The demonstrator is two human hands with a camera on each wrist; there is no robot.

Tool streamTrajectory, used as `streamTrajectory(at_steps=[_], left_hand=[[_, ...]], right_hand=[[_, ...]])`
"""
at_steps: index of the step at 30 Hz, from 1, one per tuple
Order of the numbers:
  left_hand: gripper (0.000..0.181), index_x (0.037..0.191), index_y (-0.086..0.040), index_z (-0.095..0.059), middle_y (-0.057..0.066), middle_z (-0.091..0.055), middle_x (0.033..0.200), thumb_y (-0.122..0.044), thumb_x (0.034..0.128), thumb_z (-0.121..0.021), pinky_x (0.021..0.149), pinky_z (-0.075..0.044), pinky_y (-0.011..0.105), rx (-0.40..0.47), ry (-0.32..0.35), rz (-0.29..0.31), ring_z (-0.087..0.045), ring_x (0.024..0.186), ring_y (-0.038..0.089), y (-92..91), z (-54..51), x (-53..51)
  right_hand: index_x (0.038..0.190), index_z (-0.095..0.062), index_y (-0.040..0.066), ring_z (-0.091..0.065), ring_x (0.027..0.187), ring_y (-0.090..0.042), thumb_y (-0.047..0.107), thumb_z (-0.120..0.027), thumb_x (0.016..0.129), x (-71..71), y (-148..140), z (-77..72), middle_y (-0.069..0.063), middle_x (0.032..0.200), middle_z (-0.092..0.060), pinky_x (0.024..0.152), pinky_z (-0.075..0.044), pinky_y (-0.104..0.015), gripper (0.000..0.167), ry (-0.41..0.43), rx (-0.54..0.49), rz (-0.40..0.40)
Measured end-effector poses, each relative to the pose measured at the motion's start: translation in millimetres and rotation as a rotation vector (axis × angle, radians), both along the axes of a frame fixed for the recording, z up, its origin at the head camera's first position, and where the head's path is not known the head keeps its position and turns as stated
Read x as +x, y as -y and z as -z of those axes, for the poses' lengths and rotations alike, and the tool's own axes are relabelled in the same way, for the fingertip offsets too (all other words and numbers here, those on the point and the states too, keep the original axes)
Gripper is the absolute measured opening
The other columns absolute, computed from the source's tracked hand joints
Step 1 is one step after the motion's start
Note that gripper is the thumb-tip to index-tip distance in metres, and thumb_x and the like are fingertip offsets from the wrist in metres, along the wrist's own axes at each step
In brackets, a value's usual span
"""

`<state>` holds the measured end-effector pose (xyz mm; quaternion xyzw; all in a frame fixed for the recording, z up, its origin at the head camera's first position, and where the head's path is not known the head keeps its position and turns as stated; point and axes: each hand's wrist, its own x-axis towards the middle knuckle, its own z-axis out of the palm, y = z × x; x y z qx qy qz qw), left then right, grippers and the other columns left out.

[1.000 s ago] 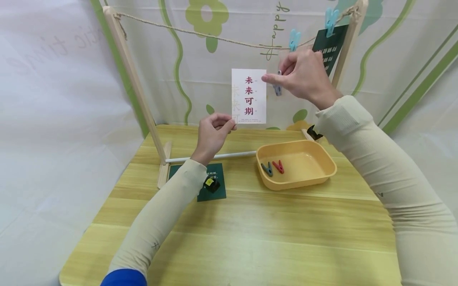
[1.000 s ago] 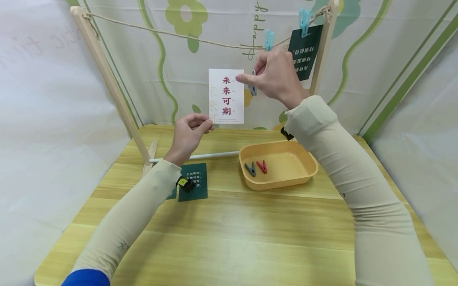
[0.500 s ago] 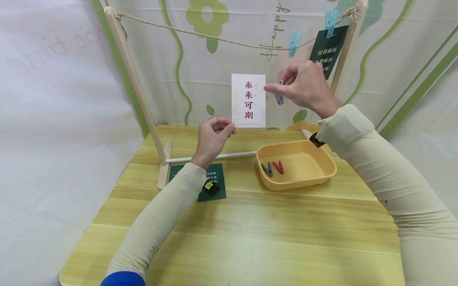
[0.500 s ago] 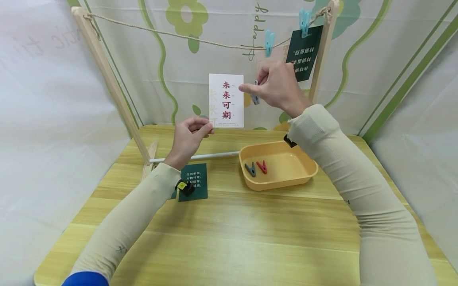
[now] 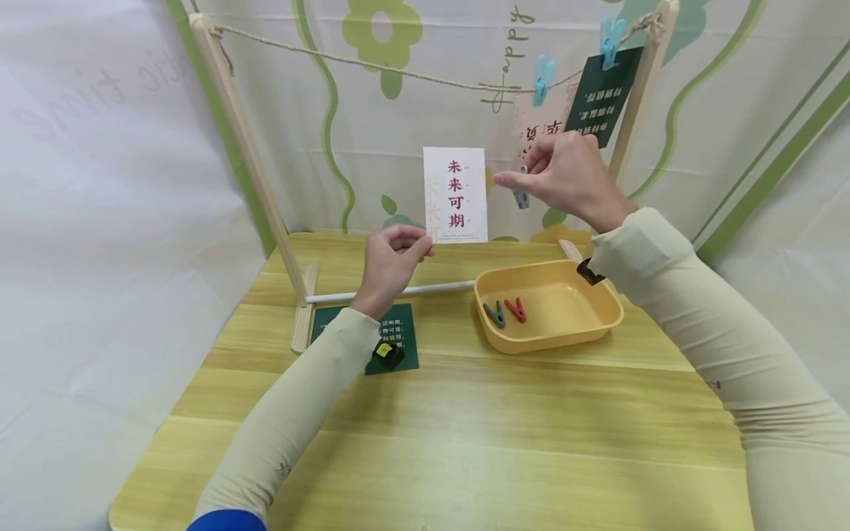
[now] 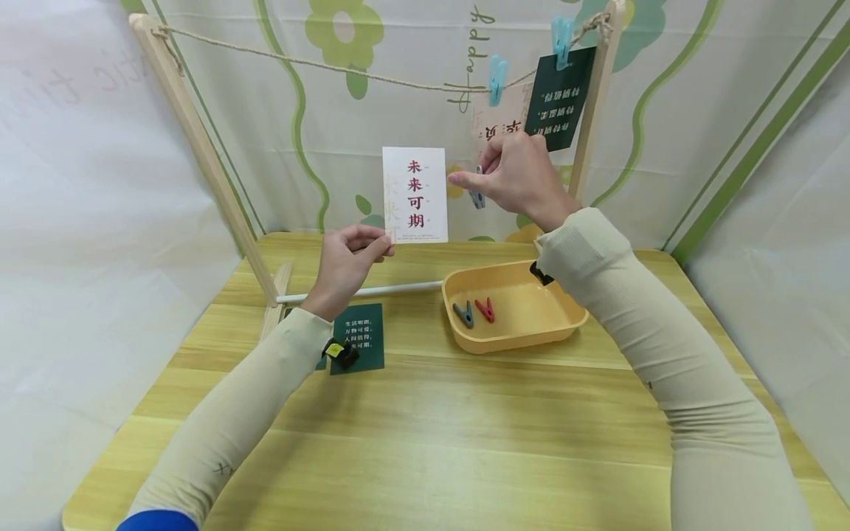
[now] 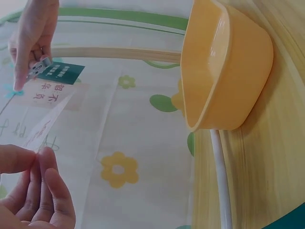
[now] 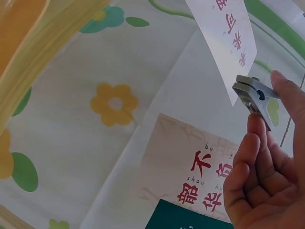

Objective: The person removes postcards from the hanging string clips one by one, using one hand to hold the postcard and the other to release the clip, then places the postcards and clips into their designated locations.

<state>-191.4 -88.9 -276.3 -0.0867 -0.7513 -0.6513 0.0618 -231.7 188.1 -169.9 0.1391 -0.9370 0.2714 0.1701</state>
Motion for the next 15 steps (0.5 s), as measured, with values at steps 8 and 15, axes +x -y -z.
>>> streamTrajectory(at_steps=[8,15], left_hand=[[0.014,0.109,-0.005,-0.074,0.013,-0.077,0.101,-0.016,0.1012,-0.072,0.085,-0.06,0.026,0.009,0.038,0.004,-0.075,0.094,0.026,1.7,6.3,3.4],[0.013,0.108,-0.006,-0.074,0.007,-0.076,0.095,-0.017,0.1008,-0.073,0.089,-0.061,0.037,0.008,0.056,0.003,-0.074,0.093,0.026,3.0,13.3,7.7]], right_hand=[[0.086,-0.072,0.008,-0.065,0.074,-0.02,0.062,-0.083,0.083,4.2,-3,10.6,-0.011,0.085,-0.076,0.063,-0.05,-0.028,0.055,0.011,0.015,0.007],[0.081,-0.069,0.009,-0.063,0.068,-0.017,0.06,-0.085,0.083,5.0,-10,18.9,-0.009,0.08,-0.074,0.057,-0.048,-0.024,0.054,0.039,-0.025,0.0]])
